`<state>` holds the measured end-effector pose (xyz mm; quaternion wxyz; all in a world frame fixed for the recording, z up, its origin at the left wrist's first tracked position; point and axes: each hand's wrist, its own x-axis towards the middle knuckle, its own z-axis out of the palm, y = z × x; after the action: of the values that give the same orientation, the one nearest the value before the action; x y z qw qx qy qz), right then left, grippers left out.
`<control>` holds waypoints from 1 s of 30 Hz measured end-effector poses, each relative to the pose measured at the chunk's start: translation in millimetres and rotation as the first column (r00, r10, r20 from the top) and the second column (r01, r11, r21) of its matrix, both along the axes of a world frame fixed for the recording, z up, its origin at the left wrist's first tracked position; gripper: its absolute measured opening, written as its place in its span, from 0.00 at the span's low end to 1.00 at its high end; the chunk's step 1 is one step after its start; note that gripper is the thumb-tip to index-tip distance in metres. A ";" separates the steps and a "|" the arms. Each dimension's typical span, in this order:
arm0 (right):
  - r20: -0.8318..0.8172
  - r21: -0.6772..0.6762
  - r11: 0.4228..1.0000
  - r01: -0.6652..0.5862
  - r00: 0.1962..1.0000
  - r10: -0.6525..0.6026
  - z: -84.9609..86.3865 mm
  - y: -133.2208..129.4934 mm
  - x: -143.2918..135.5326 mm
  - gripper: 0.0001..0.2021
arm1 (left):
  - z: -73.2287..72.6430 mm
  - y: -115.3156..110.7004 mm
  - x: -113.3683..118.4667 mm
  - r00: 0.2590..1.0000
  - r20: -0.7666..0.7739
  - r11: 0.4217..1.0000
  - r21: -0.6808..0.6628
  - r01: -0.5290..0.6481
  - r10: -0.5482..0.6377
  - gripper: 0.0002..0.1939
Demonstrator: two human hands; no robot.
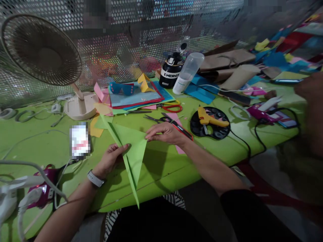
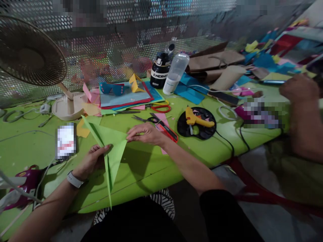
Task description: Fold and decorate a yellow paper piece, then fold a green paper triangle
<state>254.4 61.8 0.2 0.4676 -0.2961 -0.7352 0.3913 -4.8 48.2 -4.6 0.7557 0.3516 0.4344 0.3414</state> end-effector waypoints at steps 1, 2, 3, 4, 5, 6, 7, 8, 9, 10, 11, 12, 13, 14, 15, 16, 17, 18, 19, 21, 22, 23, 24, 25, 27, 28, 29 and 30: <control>0.003 -0.001 1.000 -0.009 1.000 0.009 0.5 -0.2 -0.7 0.05 | -0.3 -0.1 0.0 0.999 0.010 0.999 -0.002 -0.034 0.034 0.12; 0.004 -0.003 1.000 -0.014 1.000 0.014 0.8 -0.4 -1.3 0.04 | -0.6 -0.1 -0.1 0.999 0.016 0.999 0.008 -0.041 0.041 0.12; 0.001 -0.003 1.000 -0.010 1.000 0.010 1.0 -0.6 -2.0 0.04 | -0.8 -0.3 -0.2 1.000 0.021 0.999 0.029 -0.024 0.024 0.11; -0.007 -0.001 1.000 0.002 1.000 -0.002 1.2 -0.7 -2.6 0.05 | -0.8 -0.5 -0.4 1.000 0.021 0.999 0.050 0.009 -0.010 0.11; -0.017 0.001 1.000 0.023 1.000 -0.023 1.2 -0.8 -3.4 0.05 | -0.7 -0.9 -0.4 0.999 0.018 0.997 0.067 0.037 -0.038 0.10; -0.027 0.001 0.999 0.045 0.999 -0.045 1.3 -1.0 -4.1 0.05 | -0.3 -1.5 -0.4 0.998 0.010 0.996 0.077 0.054 -0.055 0.10; -0.035 -0.001 0.998 0.064 0.997 -0.063 1.4 -1.3 -4.9 0.06 | 0.2 -2.2 -0.2 0.998 0.001 0.995 0.081 0.059 -0.060 0.10; -0.039 -0.004 0.997 0.078 0.996 -0.078 1.4 -1.8 -5.6 0.06 | 0.8 -2.9 0.1 0.998 -0.007 0.995 0.082 0.058 -0.058 0.10; -0.038 -0.010 0.996 0.088 0.995 -0.089 1.5 -2.4 -6.3 0.06 | 1.4 -3.6 0.3 0.998 -0.014 0.995 0.084 0.059 -0.058 0.10; -0.035 -0.020 0.995 0.098 0.995 -0.098 1.5 -3.2 -7.0 0.07 | 1.7 -4.3 0.5 0.998 -0.022 0.994 0.087 0.065 -0.063 0.11; -0.033 -0.034 0.993 0.111 0.993 -0.112 1.4 -4.0 -7.6 0.08 | 1.7 -4.8 0.6 0.997 -0.027 0.993 0.093 0.075 -0.073 0.11; -0.033 -0.050 0.990 0.131 0.991 -0.133 1.3 -4.9 -8.2 0.09 | 1.2 -5.0 0.4 0.996 -0.032 0.991 0.099 0.088 -0.085 0.11; -0.036 -0.069 0.985 0.157 0.987 -0.160 1.0 -5.8 -8.7 0.10 | 0.2 -5.1 -0.1 0.994 -0.038 0.989 0.109 0.101 -0.098 0.11; -0.039 -0.088 0.979 0.184 0.981 -0.188 0.6 -6.7 -9.1 0.11 | -1.3 -5.0 -0.8 0.993 -0.048 0.986 0.123 0.115 -0.110 0.11; -0.043 -0.103 0.973 0.209 0.976 -0.214 0.1 -7.4 -9.6 0.12 | -3.0 -4.8 -1.6 0.991 -0.060 0.982 0.140 0.128 -0.120 0.11; -0.046 -0.113 0.967 0.227 0.971 -0.233 -0.4 -8.0 -10.1 0.13 | -4.7 -4.5 -2.5 0.989 -0.074 0.978 0.157 0.139 -0.128 0.12; -0.047 -0.118 0.964 0.238 0.968 -0.245 -1.0 -8.4 -10.6 0.14 | -6.2 -4.2 -3.4 0.987 -0.090 0.974 0.170 0.149 -0.135 0.12; -0.048 -0.122 0.962 0.242 0.967 -0.250 -1.6 -8.7 -11.1 0.15 | -7.2 -4.1 -4.0 0.985 -0.106 0.971 0.178 0.156 -0.139 0.12; -0.051 -0.127 0.962 0.243 0.967 -0.251 -2.3 -8.8 -11.7 0.15 | -7.6 -4.0 -4.5 0.983 -0.116 0.970 0.181 0.161 -0.141 0.13; -0.065 -0.143 0.958 0.247 0.964 -0.258 -4.0 -8.7 -12.9 0.16 | -7.2 -4.1 -4.6 0.983 -0.122 0.971 0.178 0.159 -0.138 0.14; -0.074 -0.150 0.957 0.249 0.962 -0.262 -4.8 -8.6 -13.5 0.17 | -6.6 -4.3 -4.4 0.983 -0.123 0.972 0.177 0.156 -0.136 0.15; -0.082 -0.154 0.956 0.250 0.961 -0.265 -5.7 -8.4 -13.9 0.18 | -6.0 -4.4 -4.1 0.983 -0.126 0.972 0.178 0.155 -0.134 0.15; -0.087 -0.156 0.956 0.248 0.961 -0.263 -6.3 -8.2 -14.3 0.18 | -5.5 -4.5 -3.9 0.983 -0.130 0.972 0.178 0.155 -0.133 0.16; -0.088 -0.154 0.957 0.245 0.961 -0.260 -6.9 -7.9 -14.5 0.19 | -5.1 -4.5 -3.7 0.982 -0.135 0.972 0.179 0.154 -0.131 0.16; -0.092 -0.145 0.963 0.227 0.966 -0.242 -7.4 -7.5 -14.7 0.18 | -4.6 -4.4 -3.5 0.982 -0.141 0.973 0.176 0.151 -0.127 0.16; -0.093 -0.139 0.966 0.217 0.969 -0.231 -7.4 -7.3 -14.8 0.18 | -4.4 -4.4 -3.4 0.982 -0.140 0.973 0.174 0.151 -0.127 0.16; -0.094 -0.130 0.969 0.211 0.970 -0.224 -7.4 -7.2 -14.9 0.17 | -4.3 -4.3 -3.3 0.982 -0.137 0.974 0.170 0.152 -0.129 0.16; -0.094 -0.118 0.971 0.209 0.971 -0.220 -7.4 -7.2 -15.0 0.17 | -4.1 -4.2 -3.1 0.982 -0.132 0.974 0.167 0.153 -0.132 0.16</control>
<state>239.4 54.6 -7.2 0.5291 -0.3774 -0.6510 0.3923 -8.0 44.0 -8.7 0.7166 0.4674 0.4209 0.3016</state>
